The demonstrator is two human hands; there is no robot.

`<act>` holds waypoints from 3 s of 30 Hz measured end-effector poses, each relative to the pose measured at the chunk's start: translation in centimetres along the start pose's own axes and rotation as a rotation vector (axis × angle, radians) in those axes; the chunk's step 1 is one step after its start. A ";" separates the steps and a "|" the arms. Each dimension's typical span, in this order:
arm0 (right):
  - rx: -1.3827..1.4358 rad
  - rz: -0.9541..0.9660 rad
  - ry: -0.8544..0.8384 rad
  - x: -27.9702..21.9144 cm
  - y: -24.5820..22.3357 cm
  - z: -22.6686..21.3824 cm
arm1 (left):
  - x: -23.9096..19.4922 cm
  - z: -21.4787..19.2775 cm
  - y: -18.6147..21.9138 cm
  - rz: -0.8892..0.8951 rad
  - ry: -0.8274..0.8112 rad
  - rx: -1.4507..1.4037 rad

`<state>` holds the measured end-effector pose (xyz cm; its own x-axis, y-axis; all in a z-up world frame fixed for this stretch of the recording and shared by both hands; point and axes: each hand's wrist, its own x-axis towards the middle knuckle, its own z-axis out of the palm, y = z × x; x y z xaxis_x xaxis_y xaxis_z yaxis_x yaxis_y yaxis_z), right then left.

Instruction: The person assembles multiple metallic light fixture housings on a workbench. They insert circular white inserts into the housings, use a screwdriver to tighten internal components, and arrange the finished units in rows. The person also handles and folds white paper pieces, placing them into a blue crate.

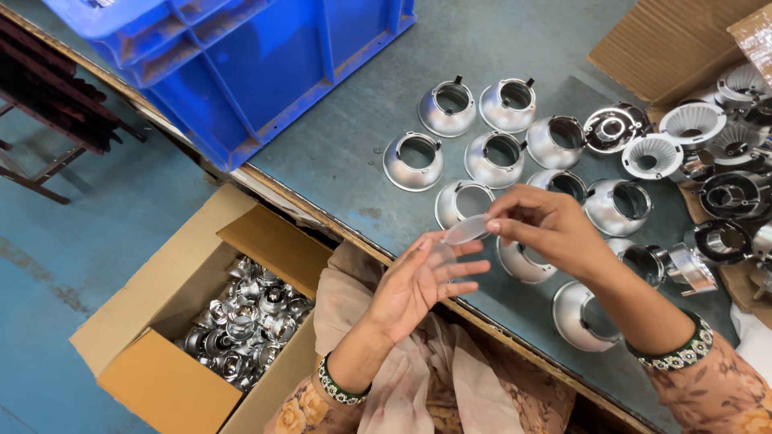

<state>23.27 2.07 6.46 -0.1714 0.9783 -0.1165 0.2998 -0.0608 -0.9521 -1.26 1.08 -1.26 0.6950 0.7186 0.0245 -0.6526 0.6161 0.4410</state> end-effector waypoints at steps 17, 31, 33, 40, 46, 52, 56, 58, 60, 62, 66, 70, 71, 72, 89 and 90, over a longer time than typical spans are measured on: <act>0.217 -0.063 0.085 6.0 -2.4 1.9 | 3.7 -0.4 4.6 0.330 0.250 0.356; -0.232 -0.196 -0.010 18.1 0.3 0.6 | 8.8 -3.8 9.7 0.660 0.609 1.671; -0.203 -0.156 -0.010 18.2 0.6 0.6 | 8.9 -3.9 9.7 0.631 0.610 1.686; -0.084 -0.083 -0.040 17.7 1.2 1.3 | 8.7 -3.7 9.8 0.603 0.576 1.720; -0.176 -0.060 -0.020 17.1 0.8 1.5 | 8.7 -3.6 9.9 0.580 0.572 1.698; -0.183 -0.045 0.005 16.9 0.8 2.0 | 8.1 -3.7 10.0 0.601 0.519 1.655; -0.172 -0.057 0.006 17.2 0.8 1.9 | 7.9 -3.9 10.2 0.546 0.486 1.621; -0.172 -0.045 0.007 17.2 0.8 1.9 | 7.9 -3.9 10.2 0.561 0.469 1.675; -0.175 -0.037 0.011 17.2 0.9 1.9 | 8.0 -4.0 10.0 0.574 0.449 1.721; -0.182 -0.033 0.017 17.1 1.0 1.9 | 8.0 -4.2 9.8 0.583 0.425 1.759; -0.186 -0.060 0.012 17.1 1.1 1.9 | 8.1 -4.5 9.7 0.610 0.428 1.775; -0.150 -0.067 0.009 17.2 1.3 1.8 | 8.1 -4.7 9.7 0.604 0.430 1.771; -0.141 -0.066 0.007 17.1 1.4 1.8 | 8.1 -4.7 9.6 0.597 0.431 1.767; -0.133 -0.075 0.008 17.1 1.5 1.7 | 8.2 -4.7 9.6 0.599 0.430 1.768; -0.121 -0.041 0.015 17.1 1.4 1.8 | 8.1 -4.6 9.7 0.595 0.444 1.773; -0.128 -0.039 0.017 17.1 1.4 1.8 | 8.2 -4.6 9.6 0.588 0.445 1.771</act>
<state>19.07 18.32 2.61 -0.1699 0.9826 -0.0748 0.4109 0.0016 -0.9117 -3.27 14.35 -0.92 0.2304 0.8786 0.4182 0.4656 -0.4769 0.7455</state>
